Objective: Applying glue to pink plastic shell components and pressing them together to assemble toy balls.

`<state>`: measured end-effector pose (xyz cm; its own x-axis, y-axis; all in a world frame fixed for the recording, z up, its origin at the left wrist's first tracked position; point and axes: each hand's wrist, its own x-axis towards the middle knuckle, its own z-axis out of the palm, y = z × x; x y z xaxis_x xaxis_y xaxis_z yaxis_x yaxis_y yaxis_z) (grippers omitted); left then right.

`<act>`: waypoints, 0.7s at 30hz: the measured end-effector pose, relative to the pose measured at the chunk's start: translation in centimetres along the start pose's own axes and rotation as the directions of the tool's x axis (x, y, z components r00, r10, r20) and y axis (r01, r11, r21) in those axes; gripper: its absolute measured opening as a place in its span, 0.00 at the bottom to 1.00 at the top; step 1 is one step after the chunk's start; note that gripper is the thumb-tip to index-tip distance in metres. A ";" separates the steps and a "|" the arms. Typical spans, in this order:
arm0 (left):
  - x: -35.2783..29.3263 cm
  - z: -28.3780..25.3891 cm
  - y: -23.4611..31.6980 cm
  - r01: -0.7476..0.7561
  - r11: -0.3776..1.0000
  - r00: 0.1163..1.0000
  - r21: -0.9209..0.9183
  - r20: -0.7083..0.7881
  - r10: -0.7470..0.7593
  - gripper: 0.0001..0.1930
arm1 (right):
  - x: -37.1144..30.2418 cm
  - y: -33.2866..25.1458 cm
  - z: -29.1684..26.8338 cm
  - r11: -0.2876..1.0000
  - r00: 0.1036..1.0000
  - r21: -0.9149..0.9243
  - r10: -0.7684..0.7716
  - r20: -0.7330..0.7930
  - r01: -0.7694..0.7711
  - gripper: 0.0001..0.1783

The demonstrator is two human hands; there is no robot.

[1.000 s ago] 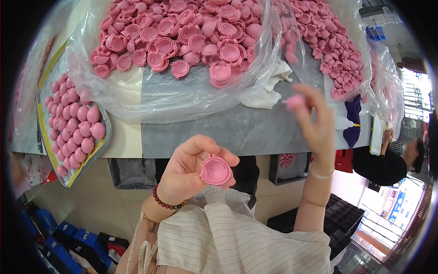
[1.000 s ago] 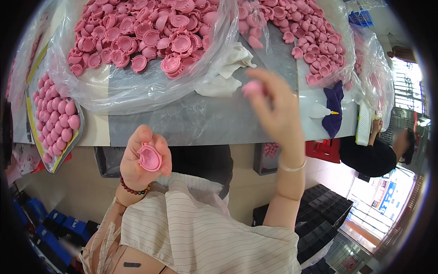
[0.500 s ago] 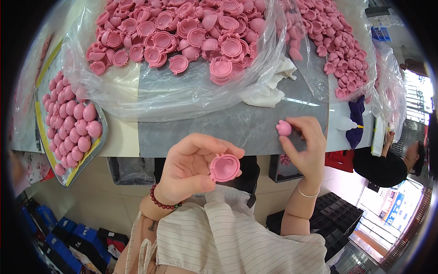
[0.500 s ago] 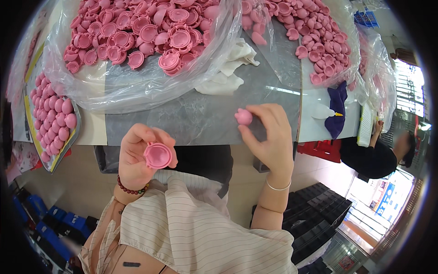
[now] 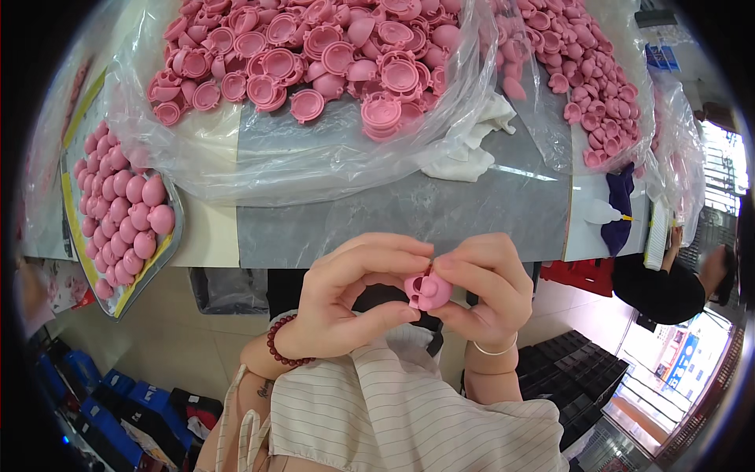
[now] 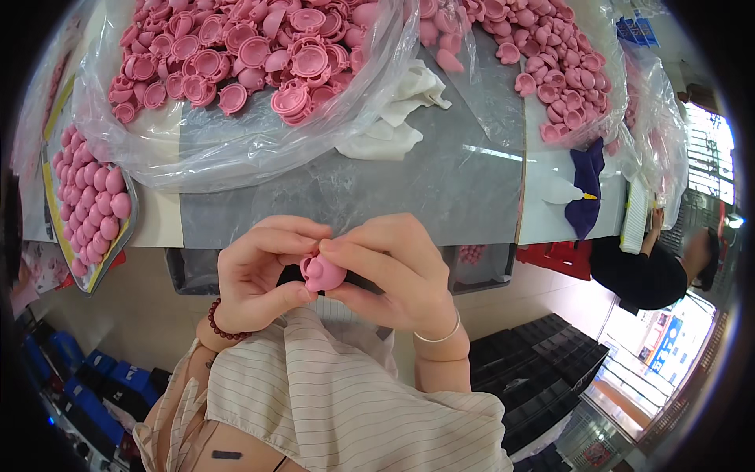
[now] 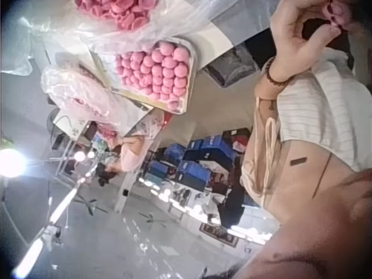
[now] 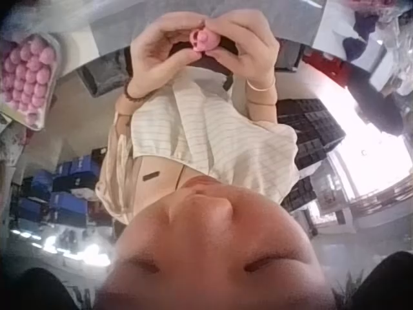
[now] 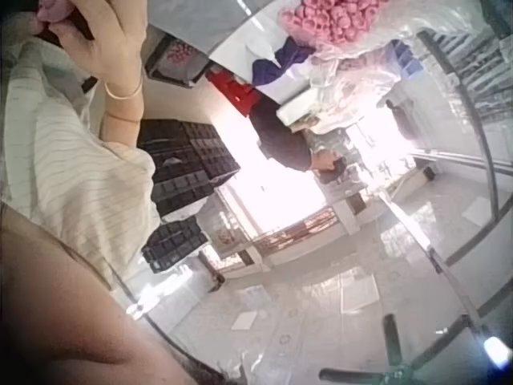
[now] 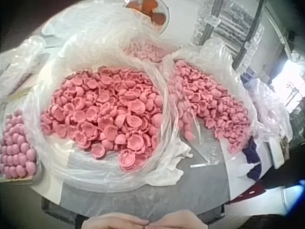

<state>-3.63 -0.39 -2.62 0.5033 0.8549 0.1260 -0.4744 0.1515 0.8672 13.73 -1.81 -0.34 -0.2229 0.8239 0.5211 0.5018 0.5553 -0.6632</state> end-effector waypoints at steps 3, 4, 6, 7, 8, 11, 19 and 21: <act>0.0 0.0 -0.1 0.003 0.998 1.000 0.055 -0.013 -0.002 0.18 | -0.1 -0.6 -0.3 0.994 0.994 0.029 0.107 0.029 -0.108 0.23; 0.0 0.0 -0.2 -0.012 0.998 1.000 0.064 -0.012 0.012 0.18 | -0.1 -0.5 -0.2 0.994 0.994 0.030 0.107 0.030 -0.108 0.23; 0.0 -0.1 -0.3 -0.014 0.997 1.000 0.082 -0.003 0.014 0.18 | -0.1 -0.1 -0.1 0.999 1.000 -0.038 0.017 -0.002 -0.017 0.17; 0.1 -0.2 -0.3 -0.017 0.995 1.000 0.100 0.008 0.017 0.18 | -0.1 -0.2 -0.1 0.999 1.000 -0.038 0.018 -0.001 -0.018 0.17; 0.1 -0.3 -0.4 -0.016 0.995 1.000 0.099 0.007 0.016 0.18 | -0.2 -0.5 -0.1 0.996 1.000 -0.093 0.015 -0.017 -0.016 0.16; 0.5 -0.6 -0.4 -0.040 0.993 0.999 0.107 0.040 0.036 0.22 | -0.5 -1.1 0.6 0.985 0.998 -0.172 -0.018 -0.055 0.008 0.16; 0.4 0.5 -0.2 0.077 0.988 0.974 -0.132 -0.201 -0.103 0.28 | -1.6 -0.6 0.8 0.998 0.991 -0.008 -0.063 -0.117 0.062 0.19; 0.3 0.2 -0.6 0.042 0.993 0.982 -0.111 -0.177 -0.062 0.27 | -1.2 -0.8 0.7 0.999 0.994 0.037 0.017 -0.109 -0.013 0.22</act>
<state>-3.06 -0.34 -3.05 0.3953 0.9184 -0.0151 -0.5296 0.2414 0.8132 13.05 -3.17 -0.79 -0.1220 0.8157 0.5655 0.4730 0.5487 -0.6893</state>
